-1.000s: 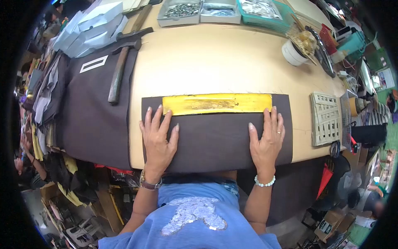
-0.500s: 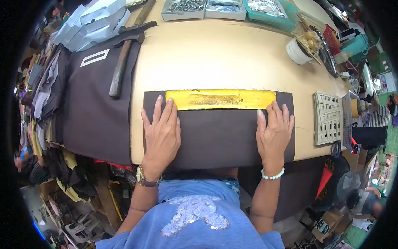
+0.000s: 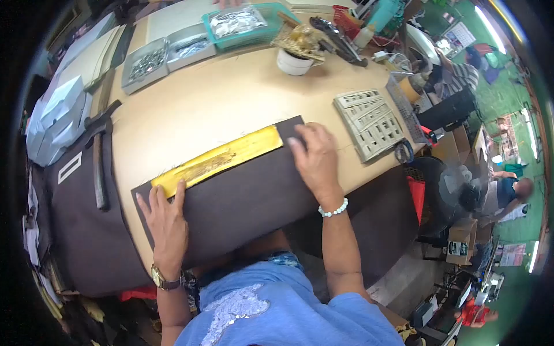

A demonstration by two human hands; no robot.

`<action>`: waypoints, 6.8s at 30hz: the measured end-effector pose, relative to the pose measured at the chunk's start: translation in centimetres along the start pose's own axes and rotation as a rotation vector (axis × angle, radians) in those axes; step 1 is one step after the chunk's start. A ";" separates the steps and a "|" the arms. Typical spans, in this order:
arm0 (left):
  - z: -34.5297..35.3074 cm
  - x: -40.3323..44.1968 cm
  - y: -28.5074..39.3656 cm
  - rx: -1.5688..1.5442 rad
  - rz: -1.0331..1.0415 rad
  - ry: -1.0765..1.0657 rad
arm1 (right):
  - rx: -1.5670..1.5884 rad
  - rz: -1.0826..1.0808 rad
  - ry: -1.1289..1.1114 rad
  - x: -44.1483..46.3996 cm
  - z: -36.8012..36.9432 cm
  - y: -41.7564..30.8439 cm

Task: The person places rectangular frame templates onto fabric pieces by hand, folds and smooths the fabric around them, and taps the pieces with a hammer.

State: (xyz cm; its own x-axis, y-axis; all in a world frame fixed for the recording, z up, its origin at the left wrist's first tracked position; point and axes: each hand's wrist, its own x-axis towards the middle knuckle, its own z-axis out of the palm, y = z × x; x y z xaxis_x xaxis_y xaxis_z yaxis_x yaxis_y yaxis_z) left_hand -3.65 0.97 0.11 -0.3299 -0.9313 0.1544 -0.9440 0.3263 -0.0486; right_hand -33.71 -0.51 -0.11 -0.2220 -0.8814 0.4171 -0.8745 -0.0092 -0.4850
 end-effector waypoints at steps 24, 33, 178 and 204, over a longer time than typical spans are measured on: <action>-0.4 0.2 0.3 -0.044 -0.051 -0.062 | -0.523 0.447 0.227 3.8 -3.8 8.8; -0.5 0.3 0.1 -0.055 -0.043 -0.067 | -0.824 0.291 0.086 4.2 -3.5 7.8; -0.1 -1.5 -2.7 -0.080 0.427 0.029 | -0.083 -0.305 -0.261 -8.9 3.0 -9.3; 0.5 -8.6 -0.9 -0.312 -0.416 0.072 | -0.407 -0.567 -0.176 11.1 10.9 -3.6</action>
State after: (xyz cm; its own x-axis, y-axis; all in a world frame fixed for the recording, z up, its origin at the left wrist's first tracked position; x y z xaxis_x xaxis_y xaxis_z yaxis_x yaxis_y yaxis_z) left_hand 0.01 8.65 -1.72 0.0838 -0.9825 0.1665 -0.9450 -0.0253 0.3260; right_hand -28.31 -15.38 -2.13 0.3566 -0.8565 0.3731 -0.9336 -0.3413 0.1088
